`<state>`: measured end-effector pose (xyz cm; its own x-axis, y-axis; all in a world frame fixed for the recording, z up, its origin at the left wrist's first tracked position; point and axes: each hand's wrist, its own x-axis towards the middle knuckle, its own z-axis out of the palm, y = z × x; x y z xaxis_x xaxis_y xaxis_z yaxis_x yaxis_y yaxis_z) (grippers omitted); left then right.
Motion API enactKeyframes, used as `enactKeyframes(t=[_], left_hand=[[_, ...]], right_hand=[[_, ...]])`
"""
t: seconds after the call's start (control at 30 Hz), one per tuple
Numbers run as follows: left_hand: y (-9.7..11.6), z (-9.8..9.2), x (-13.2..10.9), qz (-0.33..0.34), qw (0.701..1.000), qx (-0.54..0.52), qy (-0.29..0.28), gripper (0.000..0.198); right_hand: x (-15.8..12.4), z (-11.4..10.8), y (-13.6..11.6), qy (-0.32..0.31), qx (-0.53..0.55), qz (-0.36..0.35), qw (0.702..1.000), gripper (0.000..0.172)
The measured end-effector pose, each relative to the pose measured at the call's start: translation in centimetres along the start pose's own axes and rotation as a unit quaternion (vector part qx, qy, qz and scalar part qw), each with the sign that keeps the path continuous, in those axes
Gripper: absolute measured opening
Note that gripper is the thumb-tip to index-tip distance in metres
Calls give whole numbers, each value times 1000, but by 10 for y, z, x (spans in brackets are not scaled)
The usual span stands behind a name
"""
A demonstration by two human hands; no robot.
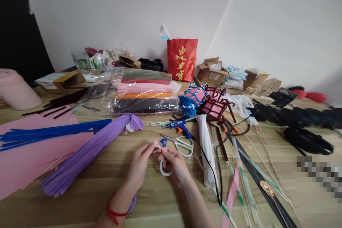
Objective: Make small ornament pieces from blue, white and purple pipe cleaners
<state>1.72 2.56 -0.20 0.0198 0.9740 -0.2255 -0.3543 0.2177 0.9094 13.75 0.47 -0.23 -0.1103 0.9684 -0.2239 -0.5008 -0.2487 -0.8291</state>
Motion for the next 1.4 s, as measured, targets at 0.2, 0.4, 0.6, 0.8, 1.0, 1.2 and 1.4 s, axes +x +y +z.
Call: enactKeyframes(t=[0.2, 0.4, 0.6, 0.8, 1.0, 1.2, 1.4], left_hand=[[3, -5, 2, 40, 995, 87, 28, 32], [9, -4, -2, 180, 947, 267, -8, 24], [5, -2, -1, 177, 954, 241, 6, 27], [-2, 0, -2, 24, 996, 56, 67, 41], [-2, 2, -4, -17, 998, -29, 62, 39], [0, -7, 3, 86, 981, 159, 66, 33], [6, -3, -3, 154, 943, 296, -3, 25]], right_hand=[[2, 1, 3, -17, -27, 39, 999, 31], [3, -1, -3, 41, 26, -20, 999, 27], [3, -1, -3, 4, 51, -15, 999, 25], [0, 7, 2, -23, 77, 17, 997, 28], [1, 9, 10, -39, 40, 57, 997, 35], [1, 0, 0, -28, -7, 51, 998, 30], [4, -10, -8, 20, 53, 28, 998, 26]])
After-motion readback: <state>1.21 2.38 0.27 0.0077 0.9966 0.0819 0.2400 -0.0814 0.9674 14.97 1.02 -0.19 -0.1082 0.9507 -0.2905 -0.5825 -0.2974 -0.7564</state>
